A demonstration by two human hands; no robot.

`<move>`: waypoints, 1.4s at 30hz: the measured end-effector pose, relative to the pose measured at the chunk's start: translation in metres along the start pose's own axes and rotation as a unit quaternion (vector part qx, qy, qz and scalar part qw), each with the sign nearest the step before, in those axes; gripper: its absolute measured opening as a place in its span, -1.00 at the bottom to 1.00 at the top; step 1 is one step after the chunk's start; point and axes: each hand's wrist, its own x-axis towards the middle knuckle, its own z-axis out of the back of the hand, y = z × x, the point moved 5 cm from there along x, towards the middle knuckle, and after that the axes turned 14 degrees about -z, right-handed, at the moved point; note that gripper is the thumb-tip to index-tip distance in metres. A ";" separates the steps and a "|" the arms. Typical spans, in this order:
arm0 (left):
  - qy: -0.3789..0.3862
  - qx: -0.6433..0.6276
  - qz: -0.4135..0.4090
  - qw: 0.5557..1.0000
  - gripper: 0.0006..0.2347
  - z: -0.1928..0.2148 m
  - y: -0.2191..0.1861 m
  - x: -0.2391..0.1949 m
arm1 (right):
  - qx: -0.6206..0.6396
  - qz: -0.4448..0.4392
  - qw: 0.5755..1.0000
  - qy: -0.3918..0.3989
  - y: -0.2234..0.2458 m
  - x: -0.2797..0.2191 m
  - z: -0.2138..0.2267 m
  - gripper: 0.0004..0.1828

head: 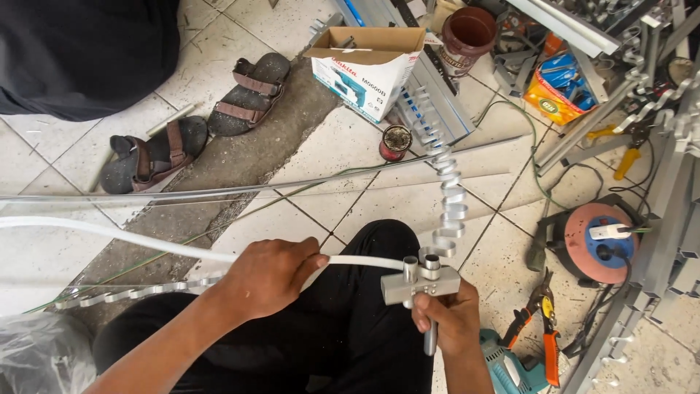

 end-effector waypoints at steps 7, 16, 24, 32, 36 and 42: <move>0.004 0.113 0.130 0.985 -0.89 -0.009 -0.037 -0.027 | -0.345 0.009 0.895 -0.283 -0.005 0.017 -0.034 -0.68; 0.016 0.065 0.085 0.994 -0.42 -0.021 -0.082 0.005 | -0.486 -0.047 0.839 -0.241 -0.068 0.052 -0.069 -0.50; -0.006 0.056 0.065 0.996 -0.72 -0.037 -0.076 0.012 | -0.463 0.122 0.858 -0.184 -0.062 0.047 -0.086 -0.63; -0.068 0.049 0.126 0.988 -0.90 0.001 -0.056 -0.018 | -0.237 -0.117 0.940 -0.217 -0.051 0.065 -0.028 -0.50; -0.073 0.022 0.117 0.990 -0.93 0.010 -0.060 -0.017 | 0.032 -0.085 0.987 -0.135 -0.069 0.075 -0.014 -0.76; -0.070 0.034 0.147 0.986 -0.92 0.017 -0.055 -0.017 | -0.033 0.013 0.990 -0.139 -0.062 0.071 -0.041 -0.53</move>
